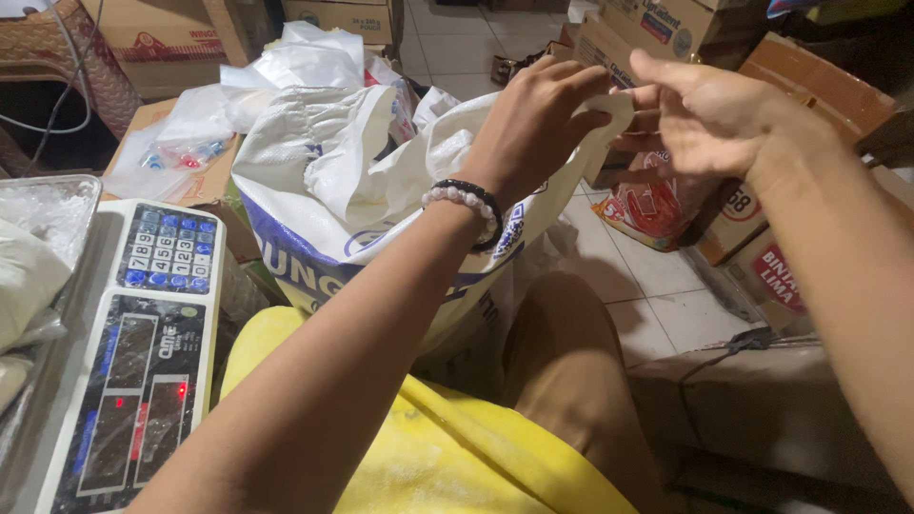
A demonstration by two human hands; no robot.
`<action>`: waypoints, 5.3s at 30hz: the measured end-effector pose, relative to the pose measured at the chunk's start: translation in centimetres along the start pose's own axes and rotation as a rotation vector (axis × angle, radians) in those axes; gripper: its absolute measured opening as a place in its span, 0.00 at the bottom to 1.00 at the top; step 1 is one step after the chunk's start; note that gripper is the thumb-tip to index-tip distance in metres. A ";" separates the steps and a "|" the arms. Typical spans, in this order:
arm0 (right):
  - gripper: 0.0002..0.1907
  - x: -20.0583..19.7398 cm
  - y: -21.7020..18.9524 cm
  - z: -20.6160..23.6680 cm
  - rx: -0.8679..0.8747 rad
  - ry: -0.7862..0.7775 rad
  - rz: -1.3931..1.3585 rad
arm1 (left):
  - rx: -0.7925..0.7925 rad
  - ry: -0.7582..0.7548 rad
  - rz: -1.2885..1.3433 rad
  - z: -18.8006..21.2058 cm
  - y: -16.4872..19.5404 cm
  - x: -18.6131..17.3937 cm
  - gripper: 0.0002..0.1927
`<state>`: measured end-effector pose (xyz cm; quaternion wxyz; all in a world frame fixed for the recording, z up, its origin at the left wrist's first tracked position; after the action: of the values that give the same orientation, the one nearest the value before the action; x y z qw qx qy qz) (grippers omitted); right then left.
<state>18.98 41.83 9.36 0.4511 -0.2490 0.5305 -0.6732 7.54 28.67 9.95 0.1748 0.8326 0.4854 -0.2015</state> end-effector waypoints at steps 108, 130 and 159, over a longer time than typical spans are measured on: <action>0.09 -0.3 -0.3 1.7 -0.776 0.533 0.294 | -0.277 -0.236 0.018 -3.0 -6.2 1.7 0.06; 0.06 -0.8 -1.7 2.4 -0.669 0.438 0.554 | -0.122 -0.205 -0.147 -3.7 -1.6 1.3 0.05; 0.06 -0.3 -1.2 -1.5 -0.735 0.189 0.590 | -0.251 -0.031 -0.008 -0.9 -3.2 2.4 0.08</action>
<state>17.53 42.88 10.08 0.4547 -0.1683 0.8200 -0.3041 5.94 32.34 9.21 0.2844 0.7990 0.5073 -0.1526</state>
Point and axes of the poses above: each hand's wrist, its own z-axis away from the middle knuckle, its own x-axis out of the palm, y = z × x, the point moved 6 cm from there along -z, towards the middle knuckle, and after that the axes turned 8 degrees about -y, right-handed, at the moved point
